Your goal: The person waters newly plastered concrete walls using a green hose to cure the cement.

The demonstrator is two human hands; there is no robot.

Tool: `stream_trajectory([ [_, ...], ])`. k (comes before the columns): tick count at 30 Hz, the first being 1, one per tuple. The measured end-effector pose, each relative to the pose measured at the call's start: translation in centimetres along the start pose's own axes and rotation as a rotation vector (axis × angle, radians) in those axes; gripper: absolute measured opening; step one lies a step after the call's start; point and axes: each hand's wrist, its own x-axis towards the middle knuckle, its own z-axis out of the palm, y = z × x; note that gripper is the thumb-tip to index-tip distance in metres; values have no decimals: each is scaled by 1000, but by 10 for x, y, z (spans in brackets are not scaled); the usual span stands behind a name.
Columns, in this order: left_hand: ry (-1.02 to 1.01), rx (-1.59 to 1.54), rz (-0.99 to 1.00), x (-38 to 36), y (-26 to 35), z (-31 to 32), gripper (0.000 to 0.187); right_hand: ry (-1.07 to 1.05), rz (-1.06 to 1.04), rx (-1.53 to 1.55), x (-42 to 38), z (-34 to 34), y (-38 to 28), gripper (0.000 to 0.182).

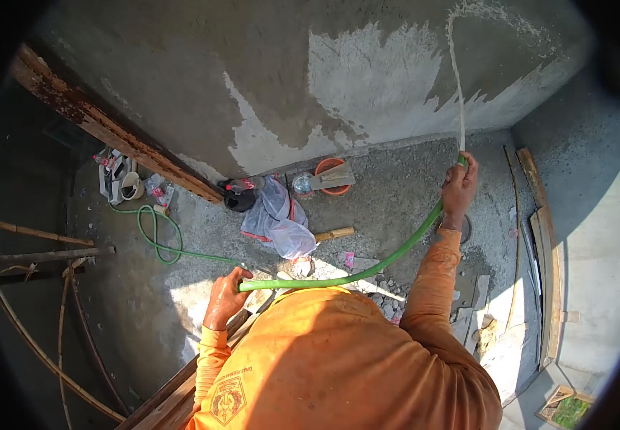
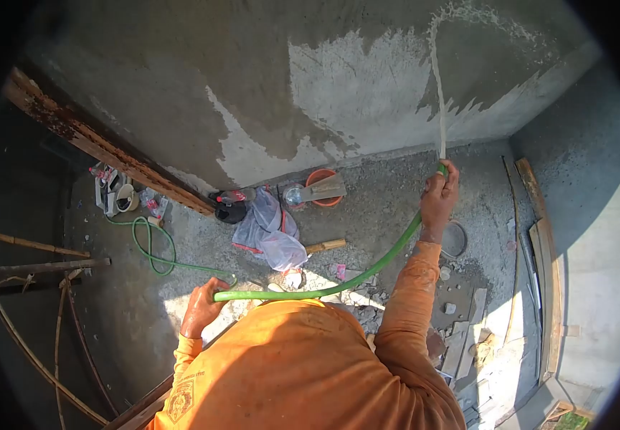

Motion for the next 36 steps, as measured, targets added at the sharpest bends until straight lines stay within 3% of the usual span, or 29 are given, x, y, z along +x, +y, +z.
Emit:
stream_trajectory([
  [5, 21, 22, 1, -1, 0, -5, 24, 93, 71, 27, -2, -9, 5, 25],
  [12, 25, -63, 4, 0, -1, -5, 22, -131, 190, -44, -35, 42, 2, 27],
  [14, 19, -49, -4, 0, -3, -5, 22, -326, 53, -42, -41, 63, 10, 28],
  [23, 43, -56, 40, -13, -8, -5, 22, -703, -101, -122, -74, 134, -33, 26],
  [27, 37, -103, 6, -11, -7, -5, 23, -630, -220, -132, -73, 127, -27, 27],
  [29, 28, -61, -8, -10, -7, -6, 24, -410, -54, -126, -61, 112, -19, 26],
  [30, 36, -43, -7, -10, -10, -5, 23, -377, -73, -135, -55, 104, -16, 26],
  [32, 71, -37, 54, -6, -18, -1, 23, -59, 61, 28, -30, 68, -5, 26],
  [36, 21, -27, 62, 5, -8, -3, 19, 298, 71, 63, 3, -9, 12, 26],
])
